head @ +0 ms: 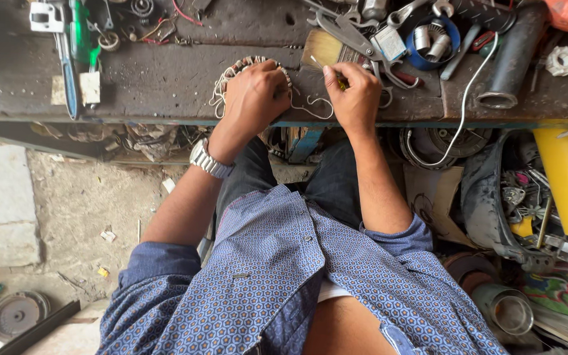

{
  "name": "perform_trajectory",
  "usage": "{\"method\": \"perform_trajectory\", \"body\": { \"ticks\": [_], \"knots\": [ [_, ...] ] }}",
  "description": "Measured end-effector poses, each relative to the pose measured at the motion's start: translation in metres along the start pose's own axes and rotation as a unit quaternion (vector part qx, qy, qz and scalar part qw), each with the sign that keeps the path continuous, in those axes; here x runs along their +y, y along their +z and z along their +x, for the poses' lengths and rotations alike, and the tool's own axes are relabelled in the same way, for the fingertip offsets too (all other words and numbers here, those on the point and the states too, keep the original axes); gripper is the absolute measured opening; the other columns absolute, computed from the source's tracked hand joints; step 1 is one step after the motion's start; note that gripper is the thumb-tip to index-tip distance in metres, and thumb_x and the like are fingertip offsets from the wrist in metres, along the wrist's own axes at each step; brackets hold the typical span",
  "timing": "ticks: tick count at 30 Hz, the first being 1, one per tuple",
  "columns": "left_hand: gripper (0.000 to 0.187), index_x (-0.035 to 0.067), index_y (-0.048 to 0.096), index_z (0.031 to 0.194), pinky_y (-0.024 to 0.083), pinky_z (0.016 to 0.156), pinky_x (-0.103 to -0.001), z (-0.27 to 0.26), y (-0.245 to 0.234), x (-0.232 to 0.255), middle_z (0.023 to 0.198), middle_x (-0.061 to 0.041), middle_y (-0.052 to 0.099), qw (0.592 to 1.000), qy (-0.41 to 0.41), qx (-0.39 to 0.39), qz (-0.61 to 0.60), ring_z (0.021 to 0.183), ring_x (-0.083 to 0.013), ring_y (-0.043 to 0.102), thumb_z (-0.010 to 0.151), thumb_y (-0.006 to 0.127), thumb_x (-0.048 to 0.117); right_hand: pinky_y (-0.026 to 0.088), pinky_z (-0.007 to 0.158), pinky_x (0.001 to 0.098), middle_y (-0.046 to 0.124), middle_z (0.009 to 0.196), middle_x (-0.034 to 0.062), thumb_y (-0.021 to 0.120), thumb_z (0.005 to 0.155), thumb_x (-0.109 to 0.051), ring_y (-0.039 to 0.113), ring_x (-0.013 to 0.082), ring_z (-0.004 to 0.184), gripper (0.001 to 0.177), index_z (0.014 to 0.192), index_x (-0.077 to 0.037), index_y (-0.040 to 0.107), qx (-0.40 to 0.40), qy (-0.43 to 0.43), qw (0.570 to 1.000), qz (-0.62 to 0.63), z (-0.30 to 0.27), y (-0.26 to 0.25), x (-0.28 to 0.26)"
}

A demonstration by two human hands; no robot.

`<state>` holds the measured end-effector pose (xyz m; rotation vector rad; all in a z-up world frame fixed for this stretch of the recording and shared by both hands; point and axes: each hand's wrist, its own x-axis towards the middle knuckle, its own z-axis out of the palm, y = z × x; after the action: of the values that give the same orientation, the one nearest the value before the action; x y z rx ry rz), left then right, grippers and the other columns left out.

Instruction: The person uses a screwdriver and pliers to adjust and manipulate wires on a circular electrical component, likely a stator, on a cluttered workbench. They repeatedly probe and reposition wires while handling the component with both hands.

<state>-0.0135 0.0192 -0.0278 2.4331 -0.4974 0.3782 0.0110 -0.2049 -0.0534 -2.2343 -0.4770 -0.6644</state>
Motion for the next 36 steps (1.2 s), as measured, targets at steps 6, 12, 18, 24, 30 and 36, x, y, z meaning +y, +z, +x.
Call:
{"method": "perform_trajectory", "body": {
  "ticks": [6, 12, 18, 24, 30, 36],
  "knots": [
    [0.017, 0.007, 0.068, 0.081, 0.051, 0.075, -0.041, -0.002, -0.004, 0.001, 0.087, -0.008, 0.06, 0.997, 0.07, 0.015, 0.01, 0.085, -0.028, 0.061, 0.073, 0.079, 0.016, 0.052, 0.061, 0.0361, 0.074, 0.083, 0.0115, 0.078, 0.099, -0.018, 0.071, 0.0249, 0.07, 0.019, 0.091, -0.001, 0.074, -0.005, 0.009, 1.0, -0.009, 0.001, -0.001, -0.002],
    [0.012, 0.007, 0.068, 0.084, 0.05, 0.077, -0.04, -0.006, -0.005, 0.003, 0.09, -0.007, 0.06, 0.996, 0.077, 0.047, 0.01, 0.089, -0.027, 0.06, 0.079, 0.077, 0.013, 0.053, 0.064, 0.0337, 0.074, 0.086, 0.01, 0.079, 0.101, -0.018, 0.071, 0.0225, 0.073, 0.019, 0.094, -0.002, 0.073, 0.0, -0.009, 1.0, -0.001, -0.001, 0.0, 0.003],
    [0.012, 0.004, 0.068, 0.095, 0.053, 0.076, -0.039, -0.018, -0.013, 0.001, 0.097, -0.009, 0.063, 0.978, 0.062, 0.175, -0.094, 0.091, -0.0263, 0.063, 0.088, 0.079, 0.005, 0.046, 0.056, 0.0318, 0.062, 0.071, 0.0058, 0.086, 0.088, -0.019, 0.06, 0.0178, 0.062, 0.036, 0.115, -0.003, 0.07, -0.056, 0.044, 0.997, 0.009, 0.0, 0.001, 0.012],
    [0.017, 0.004, 0.069, 0.098, 0.053, 0.076, -0.035, -0.043, -0.047, -0.058, 0.098, -0.008, 0.065, 0.967, -0.022, 0.253, -0.022, 0.087, -0.0218, 0.065, 0.097, 0.084, 0.011, 0.048, 0.057, 0.0256, 0.066, 0.079, -0.0033, 0.079, 0.103, -0.017, 0.063, 0.0079, 0.068, 0.016, 0.103, -0.009, 0.065, -0.041, 0.062, 0.995, 0.065, -0.008, 0.011, 0.03],
    [0.028, 0.007, 0.066, 0.094, 0.046, 0.067, -0.035, -0.092, -0.036, -0.126, 0.089, -0.007, 0.06, 0.947, -0.026, 0.283, 0.148, 0.079, -0.0225, 0.057, 0.106, 0.072, 0.032, 0.039, 0.054, 0.0264, 0.058, 0.08, -0.0018, 0.072, 0.1, -0.01, 0.05, 0.0104, 0.061, 0.015, 0.109, -0.011, 0.061, -0.043, 0.261, 0.904, 0.337, -0.011, -0.025, 0.005],
    [0.041, 0.009, 0.065, 0.099, 0.046, 0.08, -0.043, -0.104, -0.021, -0.134, 0.101, -0.01, 0.06, 0.922, -0.026, 0.31, 0.23, 0.094, -0.0276, 0.056, 0.111, 0.051, 0.046, 0.058, 0.086, 0.036, 0.072, 0.11, 0.0116, 0.072, 0.093, -0.001, 0.072, 0.0252, 0.097, 0.036, 0.127, -0.002, 0.062, -0.16, 0.057, 0.976, 0.136, -0.029, -0.045, -0.068]
  ]
}}
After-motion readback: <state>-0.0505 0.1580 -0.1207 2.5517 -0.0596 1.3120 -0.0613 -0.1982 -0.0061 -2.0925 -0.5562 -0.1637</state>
